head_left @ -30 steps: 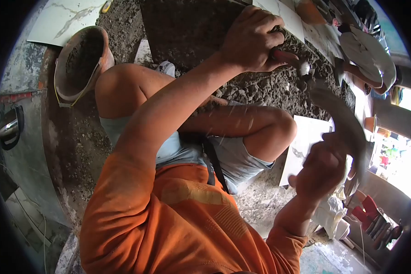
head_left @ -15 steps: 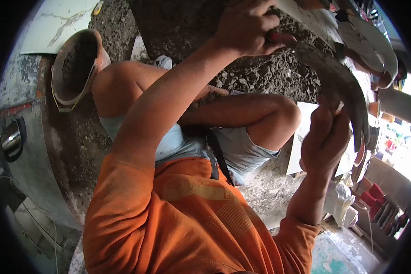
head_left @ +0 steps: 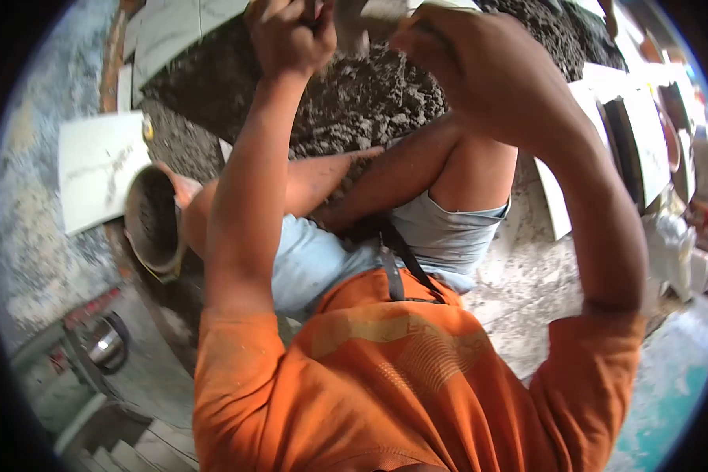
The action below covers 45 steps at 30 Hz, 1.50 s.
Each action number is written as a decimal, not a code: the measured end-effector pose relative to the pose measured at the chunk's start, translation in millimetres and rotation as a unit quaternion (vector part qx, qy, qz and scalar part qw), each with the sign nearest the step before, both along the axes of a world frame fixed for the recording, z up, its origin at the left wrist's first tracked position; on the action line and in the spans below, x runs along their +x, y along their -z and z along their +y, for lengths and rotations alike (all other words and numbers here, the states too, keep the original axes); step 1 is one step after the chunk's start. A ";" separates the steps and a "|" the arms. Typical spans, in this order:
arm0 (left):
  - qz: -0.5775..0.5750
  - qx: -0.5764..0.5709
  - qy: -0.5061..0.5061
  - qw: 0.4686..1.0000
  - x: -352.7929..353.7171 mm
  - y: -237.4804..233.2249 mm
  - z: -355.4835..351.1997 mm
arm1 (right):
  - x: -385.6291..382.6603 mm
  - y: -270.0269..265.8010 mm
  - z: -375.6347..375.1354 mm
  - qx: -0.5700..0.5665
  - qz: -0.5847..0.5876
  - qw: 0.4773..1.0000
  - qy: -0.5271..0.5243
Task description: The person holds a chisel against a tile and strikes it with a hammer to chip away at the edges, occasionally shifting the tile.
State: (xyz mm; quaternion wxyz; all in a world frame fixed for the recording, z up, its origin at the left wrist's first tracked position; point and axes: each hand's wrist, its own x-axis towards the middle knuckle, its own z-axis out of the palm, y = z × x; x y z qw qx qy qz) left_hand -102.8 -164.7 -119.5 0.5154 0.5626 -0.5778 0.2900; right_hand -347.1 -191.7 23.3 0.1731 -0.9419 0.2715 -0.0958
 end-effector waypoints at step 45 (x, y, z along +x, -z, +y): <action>0.153 0.066 0.111 0.980 -1.8 -22.7 29.4 | -1.7 38.1 -15.5 0.118 -0.401 0.908 -0.003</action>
